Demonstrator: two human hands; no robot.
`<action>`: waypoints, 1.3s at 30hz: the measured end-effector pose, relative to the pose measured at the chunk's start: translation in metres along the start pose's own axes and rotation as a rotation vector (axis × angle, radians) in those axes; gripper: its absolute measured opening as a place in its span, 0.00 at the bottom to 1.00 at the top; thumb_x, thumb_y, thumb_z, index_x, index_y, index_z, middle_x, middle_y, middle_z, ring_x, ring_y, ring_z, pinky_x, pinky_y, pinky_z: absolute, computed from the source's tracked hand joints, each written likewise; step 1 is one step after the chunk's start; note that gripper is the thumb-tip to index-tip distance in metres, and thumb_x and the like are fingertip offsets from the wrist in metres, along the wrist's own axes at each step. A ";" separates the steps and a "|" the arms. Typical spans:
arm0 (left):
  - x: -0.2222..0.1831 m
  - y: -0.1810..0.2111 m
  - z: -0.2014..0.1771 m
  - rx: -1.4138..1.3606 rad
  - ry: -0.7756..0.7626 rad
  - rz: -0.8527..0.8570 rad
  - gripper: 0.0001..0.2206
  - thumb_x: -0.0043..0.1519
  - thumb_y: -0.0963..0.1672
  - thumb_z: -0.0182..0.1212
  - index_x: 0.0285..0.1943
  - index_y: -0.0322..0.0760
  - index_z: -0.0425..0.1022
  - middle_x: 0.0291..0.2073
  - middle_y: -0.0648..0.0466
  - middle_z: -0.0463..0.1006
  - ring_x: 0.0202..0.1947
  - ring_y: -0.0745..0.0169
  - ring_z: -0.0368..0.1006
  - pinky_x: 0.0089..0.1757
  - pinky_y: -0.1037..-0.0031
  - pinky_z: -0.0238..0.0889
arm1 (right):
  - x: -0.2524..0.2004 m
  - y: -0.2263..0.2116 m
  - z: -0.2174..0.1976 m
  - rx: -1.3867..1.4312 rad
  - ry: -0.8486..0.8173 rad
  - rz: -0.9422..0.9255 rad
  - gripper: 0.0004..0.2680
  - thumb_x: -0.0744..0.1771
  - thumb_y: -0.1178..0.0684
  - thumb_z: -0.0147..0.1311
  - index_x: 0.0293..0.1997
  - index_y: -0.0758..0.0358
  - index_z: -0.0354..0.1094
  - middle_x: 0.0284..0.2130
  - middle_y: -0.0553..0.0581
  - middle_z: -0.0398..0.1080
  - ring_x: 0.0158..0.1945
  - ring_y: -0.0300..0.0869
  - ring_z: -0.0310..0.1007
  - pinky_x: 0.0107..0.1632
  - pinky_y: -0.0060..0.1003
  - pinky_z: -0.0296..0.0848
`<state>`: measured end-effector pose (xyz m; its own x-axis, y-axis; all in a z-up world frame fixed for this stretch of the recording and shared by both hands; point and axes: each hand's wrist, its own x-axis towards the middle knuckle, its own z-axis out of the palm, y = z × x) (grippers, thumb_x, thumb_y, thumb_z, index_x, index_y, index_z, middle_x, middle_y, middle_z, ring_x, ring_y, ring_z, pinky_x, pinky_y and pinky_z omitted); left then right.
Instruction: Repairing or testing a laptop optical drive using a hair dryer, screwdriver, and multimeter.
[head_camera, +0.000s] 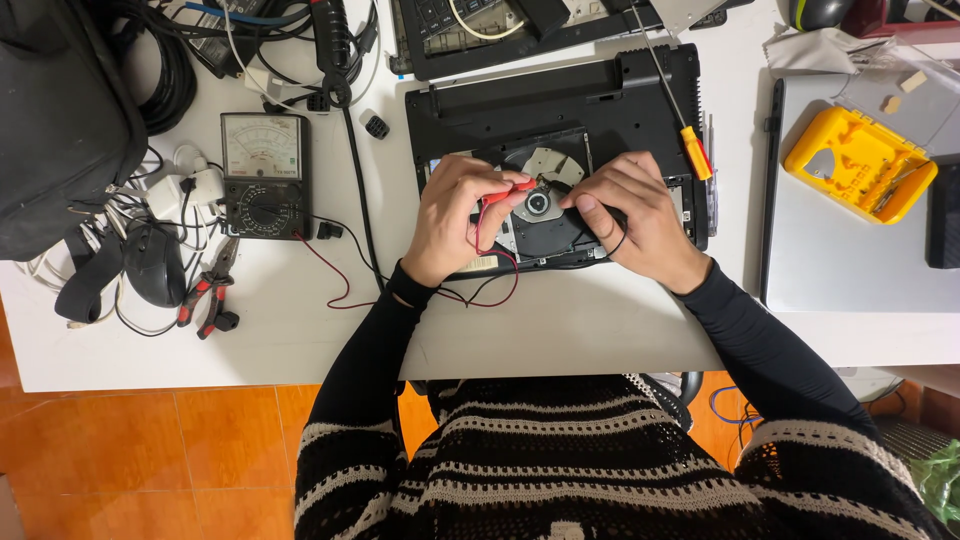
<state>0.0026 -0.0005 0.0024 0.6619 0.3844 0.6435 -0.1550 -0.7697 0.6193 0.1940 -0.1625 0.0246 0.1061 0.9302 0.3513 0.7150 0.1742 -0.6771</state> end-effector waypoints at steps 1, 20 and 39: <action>0.000 -0.001 0.000 0.000 -0.001 0.000 0.17 0.60 0.37 0.74 0.46 0.37 0.66 0.44 0.58 0.83 0.43 0.56 0.74 0.49 0.66 0.67 | -0.001 0.001 0.001 0.000 0.000 0.001 0.08 0.73 0.51 0.50 0.41 0.61 0.74 0.36 0.51 0.75 0.43 0.45 0.72 0.57 0.41 0.62; -0.001 -0.003 0.000 -0.068 -0.065 0.022 0.14 0.63 0.39 0.72 0.46 0.38 0.66 0.46 0.59 0.83 0.42 0.57 0.72 0.46 0.67 0.65 | -0.004 0.006 0.002 0.025 0.045 -0.001 0.09 0.73 0.52 0.50 0.38 0.61 0.74 0.35 0.50 0.75 0.41 0.44 0.72 0.58 0.40 0.63; 0.006 0.008 -0.004 -0.067 -0.062 0.017 0.11 0.62 0.38 0.72 0.45 0.38 0.71 0.46 0.60 0.82 0.42 0.58 0.73 0.45 0.68 0.66 | -0.002 0.002 0.000 0.024 0.056 -0.013 0.08 0.72 0.52 0.50 0.38 0.61 0.74 0.34 0.50 0.75 0.41 0.44 0.72 0.56 0.41 0.63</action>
<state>0.0021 -0.0025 0.0128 0.7028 0.3377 0.6261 -0.2139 -0.7390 0.6389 0.1950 -0.1642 0.0221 0.1357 0.9084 0.3955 0.6996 0.1948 -0.6874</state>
